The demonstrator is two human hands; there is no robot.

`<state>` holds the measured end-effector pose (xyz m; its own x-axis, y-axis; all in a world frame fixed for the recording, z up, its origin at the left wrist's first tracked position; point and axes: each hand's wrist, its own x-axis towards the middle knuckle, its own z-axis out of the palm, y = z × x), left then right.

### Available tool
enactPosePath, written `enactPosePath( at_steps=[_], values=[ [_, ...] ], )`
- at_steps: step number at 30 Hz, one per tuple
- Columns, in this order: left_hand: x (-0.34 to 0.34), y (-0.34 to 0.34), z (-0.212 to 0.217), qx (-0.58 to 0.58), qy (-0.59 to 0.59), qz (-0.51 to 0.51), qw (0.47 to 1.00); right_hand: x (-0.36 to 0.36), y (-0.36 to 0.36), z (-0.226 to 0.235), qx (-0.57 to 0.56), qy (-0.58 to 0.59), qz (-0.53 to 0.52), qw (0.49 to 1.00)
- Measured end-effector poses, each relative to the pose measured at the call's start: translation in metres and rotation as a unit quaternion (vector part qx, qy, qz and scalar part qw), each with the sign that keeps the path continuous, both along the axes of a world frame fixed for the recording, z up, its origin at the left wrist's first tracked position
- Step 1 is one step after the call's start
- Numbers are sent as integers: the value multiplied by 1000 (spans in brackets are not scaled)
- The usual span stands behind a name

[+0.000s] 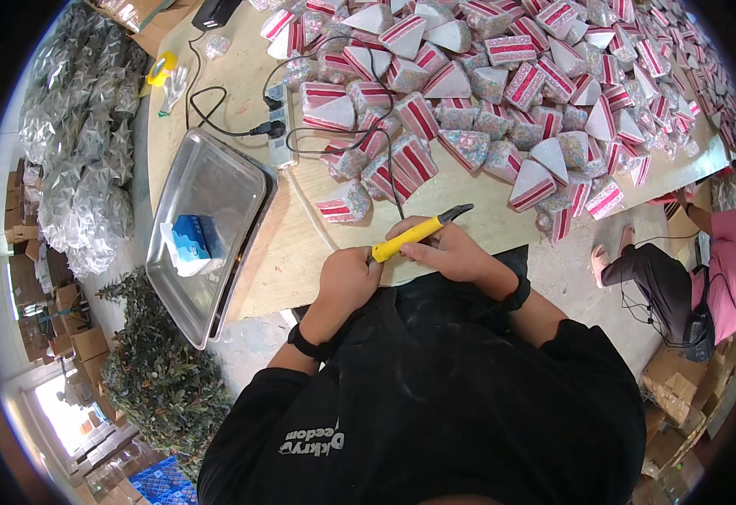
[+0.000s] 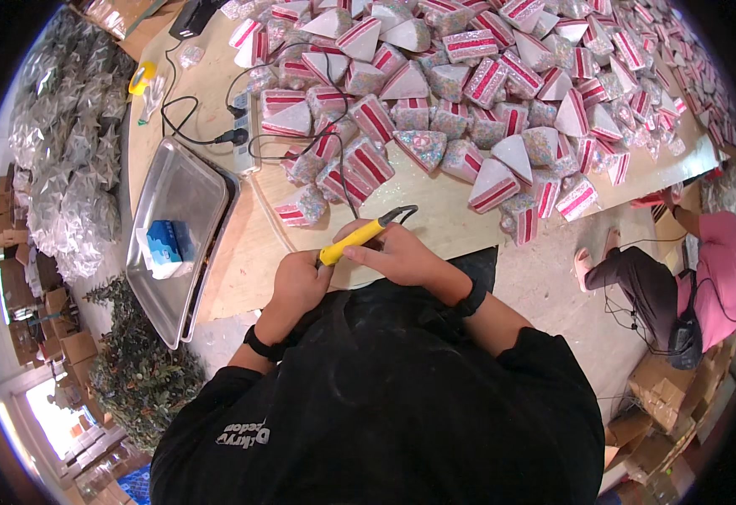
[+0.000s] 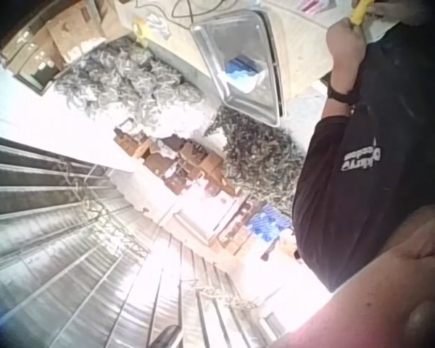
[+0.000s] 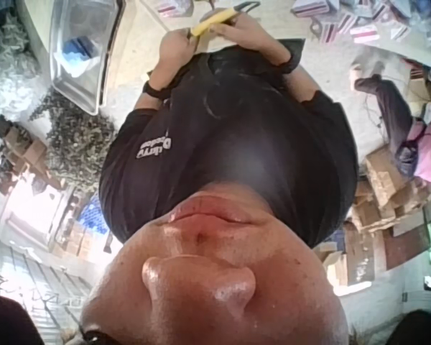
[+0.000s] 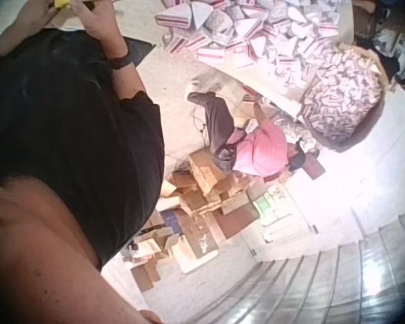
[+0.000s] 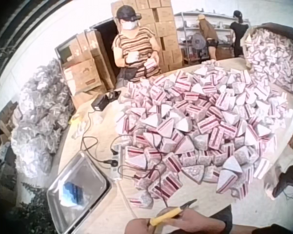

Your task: Using a heated tool to seal small triangular plastic bags filled with decorative items.

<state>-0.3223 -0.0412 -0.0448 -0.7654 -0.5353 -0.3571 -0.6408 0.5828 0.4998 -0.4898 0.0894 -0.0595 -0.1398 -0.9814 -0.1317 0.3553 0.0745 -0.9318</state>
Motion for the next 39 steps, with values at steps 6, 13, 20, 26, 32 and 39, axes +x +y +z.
enactPosePath(
  at_steps=[6, 13, 20, 26, 32, 39],
  values=[
    [-1, 0, 1, 6, 1, -6, 1000, -3, 1, 0, 0, 8, 28, 1000],
    [-2, 2, 4, 18, 0, -5, 1000, -3, 0, 0, -6, 21, 31, 999],
    [-2, -1, 0, 4, 40, -16, 999, 0, 0, 3, -23, 1, -6, 1000],
    [-2, -10, 3, -13, 164, -42, 985, -4, 4, 0, 24, -34, -85, 996],
    [0, -13, 1, -57, 203, -84, 974, -13, 7, -19, 9, -82, -247, 966],
    [1, -9, 1, -56, 195, -82, 976, -11, 9, -21, 18, -109, -242, 964]
  ],
)
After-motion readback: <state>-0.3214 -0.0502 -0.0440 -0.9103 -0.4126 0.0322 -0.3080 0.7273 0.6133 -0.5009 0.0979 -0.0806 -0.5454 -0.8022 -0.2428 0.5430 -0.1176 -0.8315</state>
